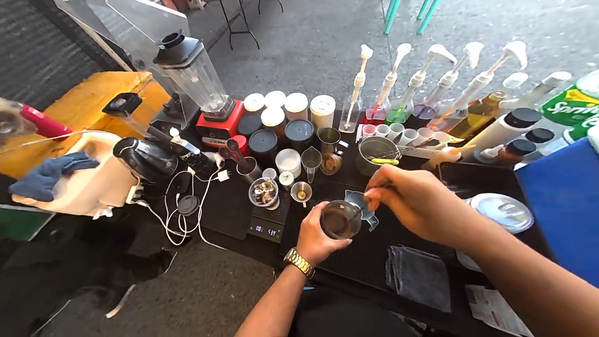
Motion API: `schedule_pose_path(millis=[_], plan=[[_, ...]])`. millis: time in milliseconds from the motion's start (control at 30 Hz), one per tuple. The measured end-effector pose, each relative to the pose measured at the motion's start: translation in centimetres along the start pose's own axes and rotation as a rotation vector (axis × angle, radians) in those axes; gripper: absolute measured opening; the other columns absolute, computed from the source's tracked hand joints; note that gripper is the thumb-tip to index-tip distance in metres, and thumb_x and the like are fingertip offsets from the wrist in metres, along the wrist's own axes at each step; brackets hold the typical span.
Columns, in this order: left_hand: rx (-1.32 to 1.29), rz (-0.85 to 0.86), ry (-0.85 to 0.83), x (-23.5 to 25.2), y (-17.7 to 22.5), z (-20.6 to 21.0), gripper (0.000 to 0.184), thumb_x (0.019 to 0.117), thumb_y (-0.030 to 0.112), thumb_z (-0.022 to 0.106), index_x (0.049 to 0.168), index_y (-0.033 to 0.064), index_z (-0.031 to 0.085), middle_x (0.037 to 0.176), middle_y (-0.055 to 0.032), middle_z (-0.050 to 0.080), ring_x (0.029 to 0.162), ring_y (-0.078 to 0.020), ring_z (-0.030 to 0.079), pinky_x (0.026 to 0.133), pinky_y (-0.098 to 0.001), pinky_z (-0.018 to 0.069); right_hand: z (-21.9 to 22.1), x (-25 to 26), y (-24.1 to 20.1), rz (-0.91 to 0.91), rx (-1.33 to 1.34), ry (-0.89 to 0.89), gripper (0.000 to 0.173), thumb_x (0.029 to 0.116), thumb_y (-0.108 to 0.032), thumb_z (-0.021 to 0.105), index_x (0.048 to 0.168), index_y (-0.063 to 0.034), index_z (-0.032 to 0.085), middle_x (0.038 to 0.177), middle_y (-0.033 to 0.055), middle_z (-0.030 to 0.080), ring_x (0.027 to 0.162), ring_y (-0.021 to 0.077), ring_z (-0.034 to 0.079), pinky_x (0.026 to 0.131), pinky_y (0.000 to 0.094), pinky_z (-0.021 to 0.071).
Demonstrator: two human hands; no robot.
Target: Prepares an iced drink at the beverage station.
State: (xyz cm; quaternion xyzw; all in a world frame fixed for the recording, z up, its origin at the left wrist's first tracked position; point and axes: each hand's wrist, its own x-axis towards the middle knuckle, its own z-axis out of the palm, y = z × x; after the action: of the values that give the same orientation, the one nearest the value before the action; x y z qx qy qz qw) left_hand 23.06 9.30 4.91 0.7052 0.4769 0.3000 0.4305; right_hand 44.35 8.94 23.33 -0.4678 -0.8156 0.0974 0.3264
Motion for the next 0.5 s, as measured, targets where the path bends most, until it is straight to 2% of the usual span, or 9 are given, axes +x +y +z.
schedule_pose_path(millis=[67, 200, 267, 333, 400, 500], plan=[[-0.006, 0.007, 0.0, 0.02, -0.03, 0.23, 0.101, 0.053, 0.039, 0.098, 0.139, 0.0047, 0.058, 0.127, -0.0093, 0.068, 0.118, -0.0138, 0.065, 0.106, -0.0335, 0.0528, -0.14, 0.04, 0.35, 0.018, -0.043, 0.05, 0.017, 0.1034, -0.023, 0.052, 0.098, -0.0106, 0.063, 0.072, -0.0071, 0.066, 0.061, 0.0031, 0.062, 0.056, 0.0242, 0.0548], [0.009, -0.001, 0.005, 0.24, 0.14, 0.14, 0.102, 0.0531, 0.04, 0.098, 0.14, 0.0055, 0.057, 0.128, -0.0093, 0.068, 0.118, -0.0144, 0.065, 0.105, -0.0343, 0.0525, -0.06, 0.21, 0.25, 0.011, -0.011, 0.011, 0.015, 0.1028, -0.023, 0.053, 0.097, -0.0129, 0.061, 0.072, -0.0098, 0.065, 0.06, 0.0004, 0.061, 0.055, 0.0209, 0.0544], [0.01, -0.003, 0.001, 0.22, 0.08, 0.32, 0.102, 0.0532, 0.04, 0.098, 0.14, 0.0053, 0.057, 0.129, -0.0092, 0.067, 0.119, -0.0142, 0.065, 0.106, -0.0339, 0.0522, -0.23, 0.17, 0.49, 0.046, -0.043, 0.052, 0.016, 0.1033, -0.021, 0.052, 0.098, -0.0098, 0.063, 0.072, -0.006, 0.065, 0.061, 0.0039, 0.062, 0.056, 0.0244, 0.0552], [0.003, 0.002, 0.006, 0.33, 0.05, 0.37, 0.101, 0.0535, 0.039, 0.098, 0.14, 0.0051, 0.057, 0.129, -0.0094, 0.067, 0.12, -0.0142, 0.064, 0.107, -0.0338, 0.0519, -0.27, 0.24, 0.52, 0.043, -0.017, 0.078, 0.015, 0.1035, -0.021, 0.052, 0.098, -0.0111, 0.062, 0.074, -0.0077, 0.066, 0.063, 0.0014, 0.061, 0.057, 0.0217, 0.0549], [0.001, -0.005, 0.004, 0.39, 0.03, 0.23, 0.101, 0.0535, 0.039, 0.098, 0.14, 0.0055, 0.057, 0.13, -0.0092, 0.067, 0.12, -0.014, 0.064, 0.106, -0.0339, 0.0521, 0.07, 0.13, 0.25, 0.017, 0.004, 0.028, 0.014, 0.1028, -0.022, 0.053, 0.097, -0.0126, 0.061, 0.072, -0.0095, 0.065, 0.061, 0.0001, 0.061, 0.056, 0.0202, 0.0544], [-0.008, 0.002, 0.005, 0.47, -0.01, 0.35, 0.102, 0.0529, 0.039, 0.098, 0.14, 0.0053, 0.057, 0.13, -0.0092, 0.067, 0.121, -0.0137, 0.064, 0.107, -0.0333, 0.0516, 0.0, 0.21, 0.5, 0.032, -0.052, 0.086, 0.016, 0.1029, -0.021, 0.053, 0.098, -0.0096, 0.063, 0.072, -0.0063, 0.065, 0.061, 0.0034, 0.062, 0.057, 0.0238, 0.0557]])
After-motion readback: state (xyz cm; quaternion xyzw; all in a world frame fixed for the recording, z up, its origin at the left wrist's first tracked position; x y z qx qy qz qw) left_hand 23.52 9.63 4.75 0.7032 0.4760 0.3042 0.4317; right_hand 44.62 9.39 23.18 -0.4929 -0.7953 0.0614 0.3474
